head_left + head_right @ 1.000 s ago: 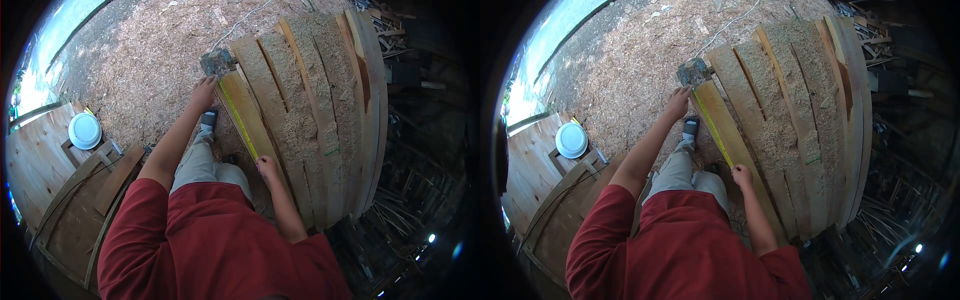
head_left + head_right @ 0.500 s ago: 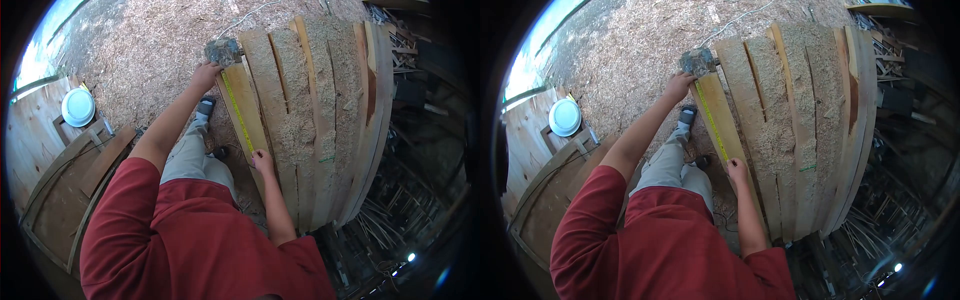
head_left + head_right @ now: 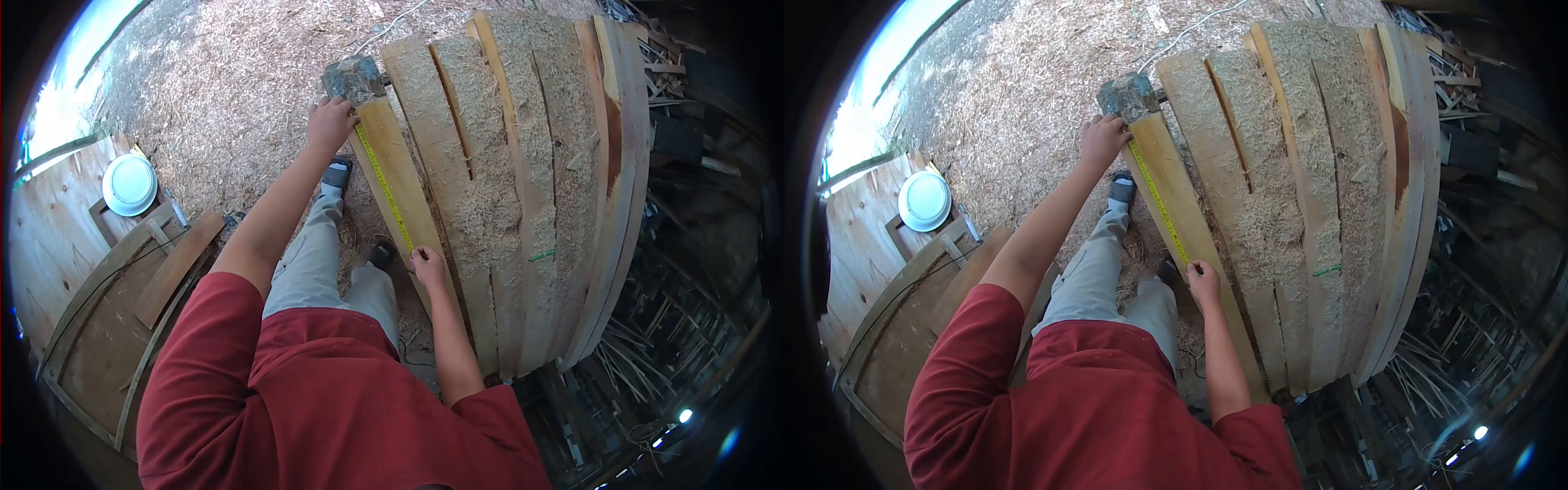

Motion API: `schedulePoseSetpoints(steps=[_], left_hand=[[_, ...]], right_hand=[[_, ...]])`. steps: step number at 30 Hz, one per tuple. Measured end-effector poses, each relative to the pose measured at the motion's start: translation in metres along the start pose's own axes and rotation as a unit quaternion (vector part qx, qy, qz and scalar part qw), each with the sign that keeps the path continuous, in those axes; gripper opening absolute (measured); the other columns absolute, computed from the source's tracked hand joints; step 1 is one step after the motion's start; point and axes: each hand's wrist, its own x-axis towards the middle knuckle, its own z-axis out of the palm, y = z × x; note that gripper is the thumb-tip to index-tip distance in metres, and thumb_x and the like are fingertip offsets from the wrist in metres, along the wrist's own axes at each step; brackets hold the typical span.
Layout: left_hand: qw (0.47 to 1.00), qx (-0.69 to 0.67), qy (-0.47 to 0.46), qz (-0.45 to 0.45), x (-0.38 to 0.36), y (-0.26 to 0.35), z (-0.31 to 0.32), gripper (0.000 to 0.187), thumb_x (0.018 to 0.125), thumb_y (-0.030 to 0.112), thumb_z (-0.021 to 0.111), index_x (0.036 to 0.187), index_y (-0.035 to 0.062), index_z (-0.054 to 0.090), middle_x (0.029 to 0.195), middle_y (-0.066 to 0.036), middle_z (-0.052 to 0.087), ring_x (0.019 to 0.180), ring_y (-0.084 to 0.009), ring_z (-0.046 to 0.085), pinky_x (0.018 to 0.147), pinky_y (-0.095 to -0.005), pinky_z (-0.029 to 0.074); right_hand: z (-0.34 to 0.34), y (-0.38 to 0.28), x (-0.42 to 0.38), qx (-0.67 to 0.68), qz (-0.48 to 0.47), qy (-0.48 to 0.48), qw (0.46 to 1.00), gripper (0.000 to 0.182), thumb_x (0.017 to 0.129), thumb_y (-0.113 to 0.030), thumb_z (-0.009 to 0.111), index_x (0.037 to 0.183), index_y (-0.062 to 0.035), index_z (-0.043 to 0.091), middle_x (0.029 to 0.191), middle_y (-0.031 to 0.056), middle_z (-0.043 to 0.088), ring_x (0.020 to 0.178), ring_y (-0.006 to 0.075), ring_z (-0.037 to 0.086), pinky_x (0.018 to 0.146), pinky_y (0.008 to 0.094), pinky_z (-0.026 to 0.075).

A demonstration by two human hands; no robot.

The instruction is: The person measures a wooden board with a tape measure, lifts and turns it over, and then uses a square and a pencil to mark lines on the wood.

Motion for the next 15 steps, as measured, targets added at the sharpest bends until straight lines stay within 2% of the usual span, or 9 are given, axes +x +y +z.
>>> schedulePoseSetpoints(steps=[3,6,9,11,12,13,14,15], left_hand=[[1.0,0.011,0.01,-0.01,-0.004,0.005,0.001,0.024,0.084,0.035,0.076,0.096,0.0144,0.073,0.105,-0.002,0.07,0.112,-0.0261,0.062,0.092,-0.0469,0.047],[0.999,0.034,0.033,-0.008,-0.012,0.013,0.006,0.026,0.086,0.034,0.074,0.102,0.0134,0.073,0.107,-0.003,0.068,0.106,-0.028,0.063,0.094,-0.0464,0.048],[0.995,0.077,0.06,-0.033,-0.022,0.028,0.014,0.03,0.088,0.032,0.072,0.11,0.0121,0.07,0.111,-0.006,0.067,0.112,-0.0299,0.061,0.098,-0.0486,0.045],[0.99,0.098,0.06,-0.081,-0.029,0.039,0.022,0.037,0.09,0.029,0.071,0.121,0.0112,0.063,0.124,-0.007,0.063,0.124,-0.0286,0.055,0.103,-0.0504,0.039],[0.99,0.099,0.062,-0.082,-0.036,0.045,0.027,0.037,0.09,0.029,0.071,0.121,0.0112,0.063,0.124,-0.007,0.063,0.124,-0.0286,0.055,0.103,-0.0504,0.039],[0.984,0.108,0.112,-0.085,-0.043,0.051,0.032,0.041,0.09,0.03,0.071,0.125,0.0114,0.061,0.129,-0.009,0.061,0.127,-0.0295,0.052,0.105,-0.0513,0.037],[0.977,0.116,0.159,-0.086,-0.054,0.058,0.038,0.045,0.09,0.031,0.072,0.129,0.0117,0.058,0.134,-0.01,0.058,0.13,-0.0304,0.049,0.106,-0.0522,0.036],[0.977,0.116,0.155,-0.086,-0.069,0.066,0.044,0.045,0.09,0.031,0.072,0.129,0.0117,0.058,0.134,-0.01,0.058,0.13,-0.0304,0.049,0.106,-0.0522,0.036]], right_hand=[[-0.009,0.023,-0.006,0.024,-0.006,-0.003,1.0,0.018,0.097,-0.016,0.067,0.097,0.0013,0.068,0.085,0.008,0.073,0.077,0.0135,0.07,0.07,0.0307,0.054],[-0.026,0.067,-0.016,0.047,-0.003,-0.012,0.999,0.018,0.097,-0.017,0.068,0.098,0.0017,0.068,0.085,0.0073,0.072,0.076,0.0126,0.07,0.068,0.03,0.054],[-0.047,0.11,-0.029,0.028,0.0,-0.027,0.999,0.021,0.096,-0.019,0.069,0.1,0.0014,0.069,0.084,0.0075,0.073,0.076,0.0128,0.07,0.068,0.0305,0.055],[-0.059,0.142,-0.036,0.007,0.003,-0.031,1.0,0.023,0.096,-0.021,0.07,0.1,0.0011,0.07,0.084,0.0081,0.073,0.076,0.0136,0.07,0.07,0.0314,0.055],[-0.063,0.163,-0.04,-0.014,-0.003,-0.012,1.0,0.027,0.095,-0.025,0.07,0.101,0.0011,0.07,0.085,0.0102,0.074,0.077,0.017,0.071,0.072,0.0332,0.055],[-0.068,0.184,-0.045,-0.034,-0.007,0.006,0.999,0.031,0.095,-0.029,0.071,0.101,0.0011,0.07,0.085,0.0123,0.074,0.078,0.0204,0.072,0.074,0.035,0.055],[-0.073,0.205,-0.048,-0.035,-0.006,0.005,0.999,0.031,0.095,-0.029,0.071,0.101,0.0011,0.07,0.085,0.0123,0.074,0.078,0.0204,0.072,0.074,0.035,0.055],[-0.079,0.222,-0.053,-0.067,-0.017,0.011,0.998,0.034,0.095,-0.032,0.07,0.101,0.0013,0.07,0.087,0.0148,0.074,0.081,0.0253,0.072,0.076,0.0371,0.055]])
